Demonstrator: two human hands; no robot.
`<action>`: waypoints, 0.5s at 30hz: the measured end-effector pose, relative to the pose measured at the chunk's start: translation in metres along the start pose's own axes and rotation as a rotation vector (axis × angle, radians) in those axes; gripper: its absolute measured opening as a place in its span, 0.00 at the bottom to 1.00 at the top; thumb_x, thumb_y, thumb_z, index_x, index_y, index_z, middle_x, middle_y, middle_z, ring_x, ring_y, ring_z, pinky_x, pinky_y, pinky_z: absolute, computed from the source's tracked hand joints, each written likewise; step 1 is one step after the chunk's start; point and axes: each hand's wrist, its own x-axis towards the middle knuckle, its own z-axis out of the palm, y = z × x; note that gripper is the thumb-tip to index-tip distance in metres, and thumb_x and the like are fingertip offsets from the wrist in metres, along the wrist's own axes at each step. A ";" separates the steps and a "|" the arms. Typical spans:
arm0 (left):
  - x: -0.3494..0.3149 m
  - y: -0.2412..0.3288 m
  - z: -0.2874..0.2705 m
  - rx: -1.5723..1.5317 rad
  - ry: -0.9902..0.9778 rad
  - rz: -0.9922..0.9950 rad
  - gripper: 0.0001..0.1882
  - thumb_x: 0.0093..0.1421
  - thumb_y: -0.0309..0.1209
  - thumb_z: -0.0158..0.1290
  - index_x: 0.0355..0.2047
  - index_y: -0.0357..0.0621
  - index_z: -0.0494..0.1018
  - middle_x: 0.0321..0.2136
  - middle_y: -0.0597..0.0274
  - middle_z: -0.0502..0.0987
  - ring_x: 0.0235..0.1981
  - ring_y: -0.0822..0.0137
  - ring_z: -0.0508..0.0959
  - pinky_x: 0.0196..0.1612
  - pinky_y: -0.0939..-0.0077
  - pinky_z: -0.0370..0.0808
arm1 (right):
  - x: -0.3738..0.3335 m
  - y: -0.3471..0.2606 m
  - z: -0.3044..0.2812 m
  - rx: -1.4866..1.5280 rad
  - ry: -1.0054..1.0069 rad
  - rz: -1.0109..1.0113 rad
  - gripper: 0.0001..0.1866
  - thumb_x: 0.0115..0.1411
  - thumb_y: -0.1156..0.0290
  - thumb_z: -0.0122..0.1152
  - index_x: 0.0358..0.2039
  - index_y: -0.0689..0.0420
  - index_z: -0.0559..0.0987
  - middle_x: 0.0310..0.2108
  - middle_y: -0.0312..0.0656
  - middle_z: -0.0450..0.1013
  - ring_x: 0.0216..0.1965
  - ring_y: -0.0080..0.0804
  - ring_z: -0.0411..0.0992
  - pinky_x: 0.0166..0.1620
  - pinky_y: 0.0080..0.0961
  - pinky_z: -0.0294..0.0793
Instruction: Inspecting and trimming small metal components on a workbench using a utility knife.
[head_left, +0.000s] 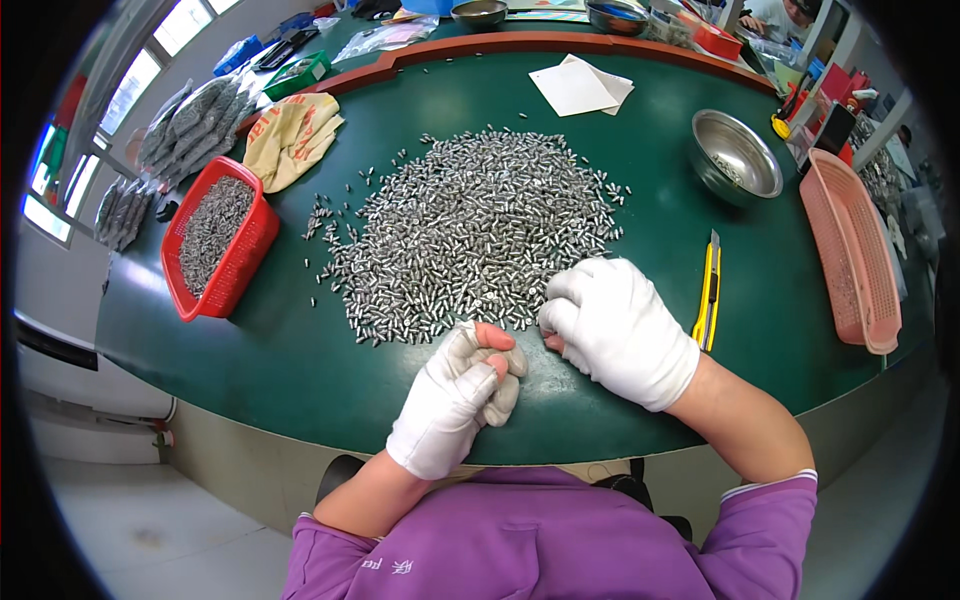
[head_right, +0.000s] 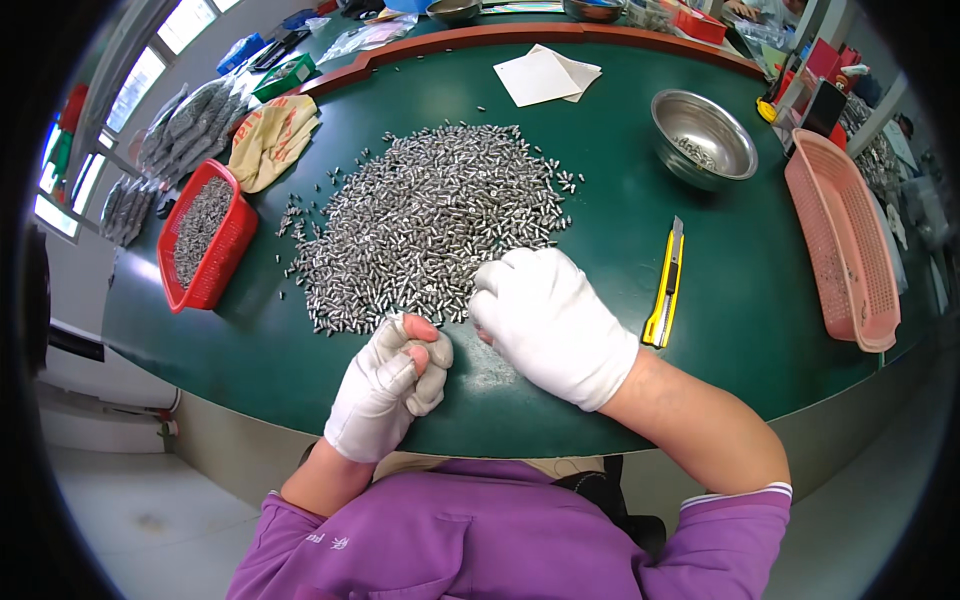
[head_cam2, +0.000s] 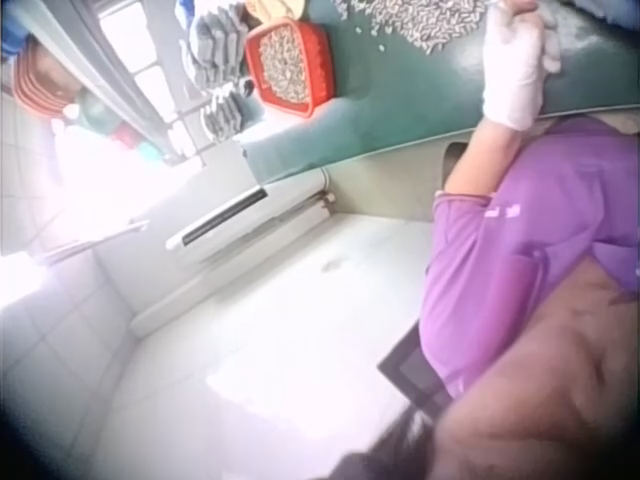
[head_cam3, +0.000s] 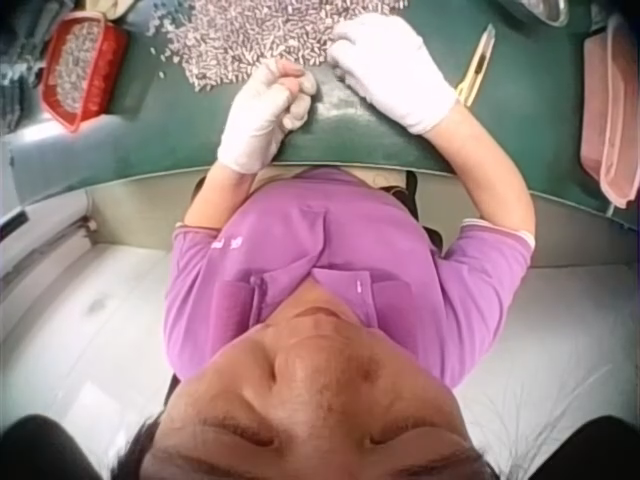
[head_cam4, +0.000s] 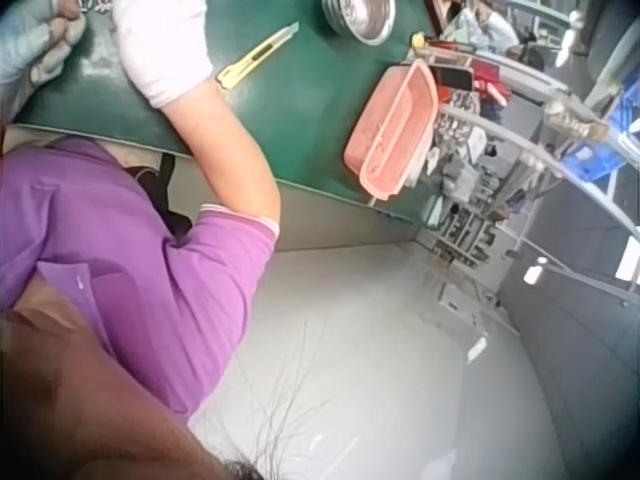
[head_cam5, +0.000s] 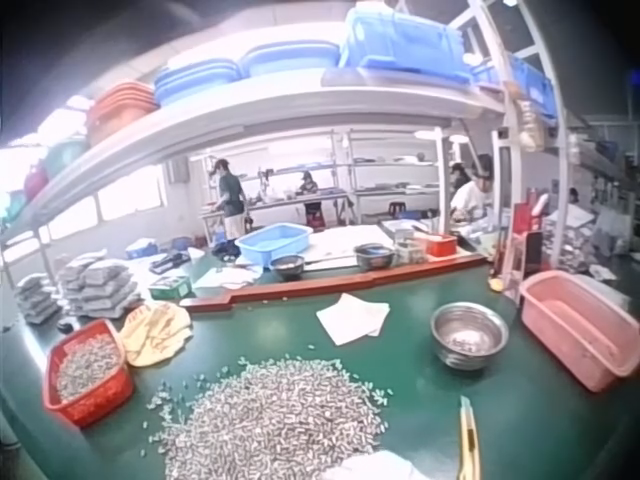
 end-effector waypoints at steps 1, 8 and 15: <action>0.000 0.001 0.001 0.001 0.002 0.003 0.17 0.63 0.38 0.54 0.47 0.44 0.66 0.37 0.63 0.72 0.25 0.78 0.67 0.28 0.85 0.64 | 0.000 -0.001 -0.004 0.143 0.010 0.037 0.08 0.47 0.67 0.64 0.29 0.52 0.76 0.34 0.38 0.73 0.35 0.40 0.70 0.38 0.35 0.69; 0.001 0.007 0.013 0.117 0.010 -0.060 0.08 0.66 0.29 0.50 0.44 0.41 0.69 0.33 0.63 0.74 0.20 0.79 0.67 0.24 0.87 0.63 | -0.002 -0.011 -0.005 0.513 0.116 0.124 0.12 0.48 0.62 0.69 0.30 0.51 0.78 0.36 0.37 0.72 0.38 0.41 0.69 0.43 0.35 0.69; -0.001 0.007 0.014 0.150 0.077 -0.062 0.06 0.66 0.32 0.51 0.39 0.44 0.69 0.29 0.64 0.74 0.19 0.80 0.67 0.22 0.87 0.63 | -0.002 -0.008 -0.005 0.550 0.197 0.117 0.10 0.44 0.67 0.71 0.28 0.50 0.80 0.34 0.37 0.72 0.36 0.40 0.70 0.38 0.35 0.70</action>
